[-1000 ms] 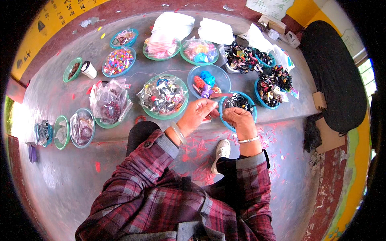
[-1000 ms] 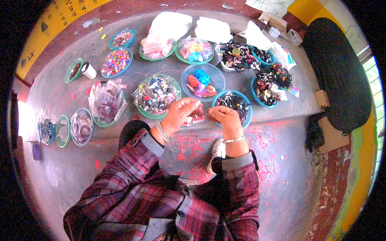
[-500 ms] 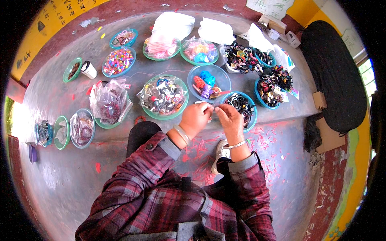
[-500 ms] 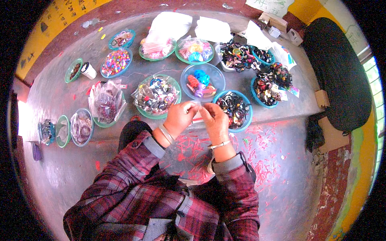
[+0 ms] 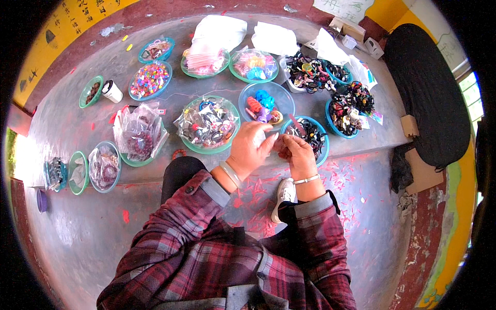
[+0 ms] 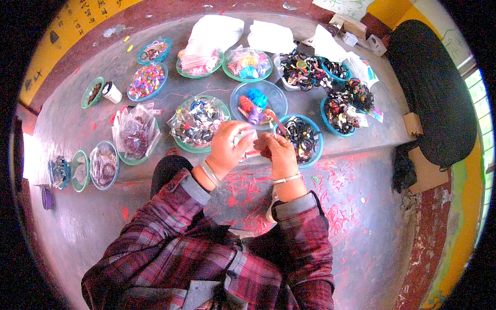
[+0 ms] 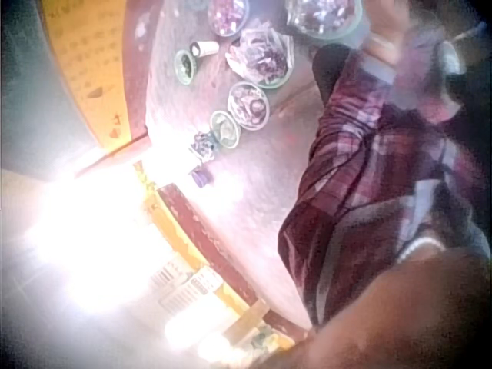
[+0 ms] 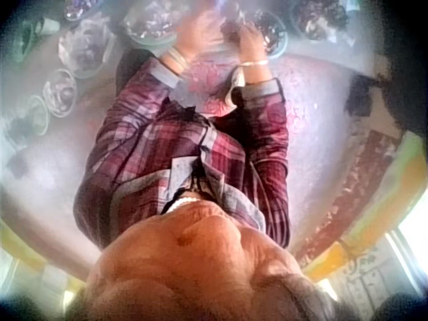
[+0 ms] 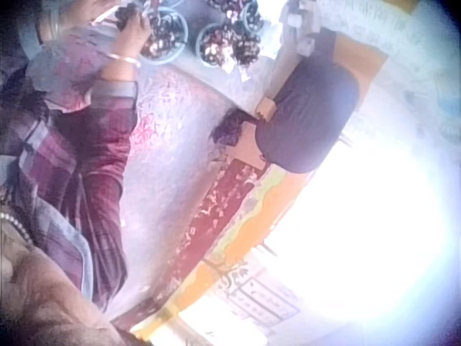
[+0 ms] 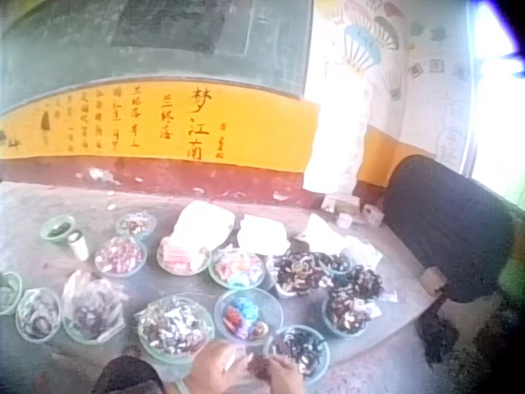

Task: The person sits on the floor surrounded by bowls of craft supplies and sorts small items into clear plastic bags. They pick up items from the bowls, place them into bags, and occasionally seal the bags.

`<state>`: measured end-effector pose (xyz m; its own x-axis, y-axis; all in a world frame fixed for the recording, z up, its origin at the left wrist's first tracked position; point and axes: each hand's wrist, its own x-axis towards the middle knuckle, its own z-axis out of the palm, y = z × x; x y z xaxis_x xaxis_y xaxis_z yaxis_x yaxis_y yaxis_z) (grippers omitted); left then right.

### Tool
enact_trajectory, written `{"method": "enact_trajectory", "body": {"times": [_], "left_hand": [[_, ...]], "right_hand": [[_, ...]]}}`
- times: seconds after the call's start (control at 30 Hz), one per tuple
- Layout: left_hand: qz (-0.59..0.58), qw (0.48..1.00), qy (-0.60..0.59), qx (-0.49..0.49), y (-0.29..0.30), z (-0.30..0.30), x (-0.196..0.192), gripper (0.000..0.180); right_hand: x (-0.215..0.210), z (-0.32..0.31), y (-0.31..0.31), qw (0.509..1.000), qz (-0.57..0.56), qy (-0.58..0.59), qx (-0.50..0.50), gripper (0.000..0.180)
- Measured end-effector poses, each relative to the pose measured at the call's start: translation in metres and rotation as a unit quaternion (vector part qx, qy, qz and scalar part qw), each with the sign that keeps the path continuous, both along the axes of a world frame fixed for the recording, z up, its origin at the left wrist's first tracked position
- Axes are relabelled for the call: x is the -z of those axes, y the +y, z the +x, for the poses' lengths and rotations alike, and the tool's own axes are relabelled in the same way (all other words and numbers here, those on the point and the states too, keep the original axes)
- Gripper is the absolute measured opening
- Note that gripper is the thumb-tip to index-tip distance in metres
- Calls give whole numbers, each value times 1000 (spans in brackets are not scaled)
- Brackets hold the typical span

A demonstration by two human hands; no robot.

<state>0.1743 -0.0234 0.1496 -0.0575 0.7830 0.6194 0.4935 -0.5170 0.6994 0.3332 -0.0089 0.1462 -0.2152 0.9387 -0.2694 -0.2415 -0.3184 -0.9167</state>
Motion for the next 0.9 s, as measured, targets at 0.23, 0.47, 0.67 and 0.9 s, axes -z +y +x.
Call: {"method": "enact_trajectory", "body": {"times": [0.23, 0.47, 0.67, 0.9], "left_hand": [[-342, 855, -336, 198, 11, -11, 21, 18], [-362, 795, -456, 171, 8, -12, 19, 16], [-358, 786, -474, 175, 6, -9, 14, 13], [-337, 793, -468, 196, 5, -7, 15, 9]], "right_hand": [[-5, 2, -2, 996, -40, 37, -76, 17], [-10, -2, -2, 995, -79, 21, -49, 9], [-15, -8, -6, 996, -72, 0, -49, 8], [-12, -7, -5, 998, -56, 17, -31, 6]]}}
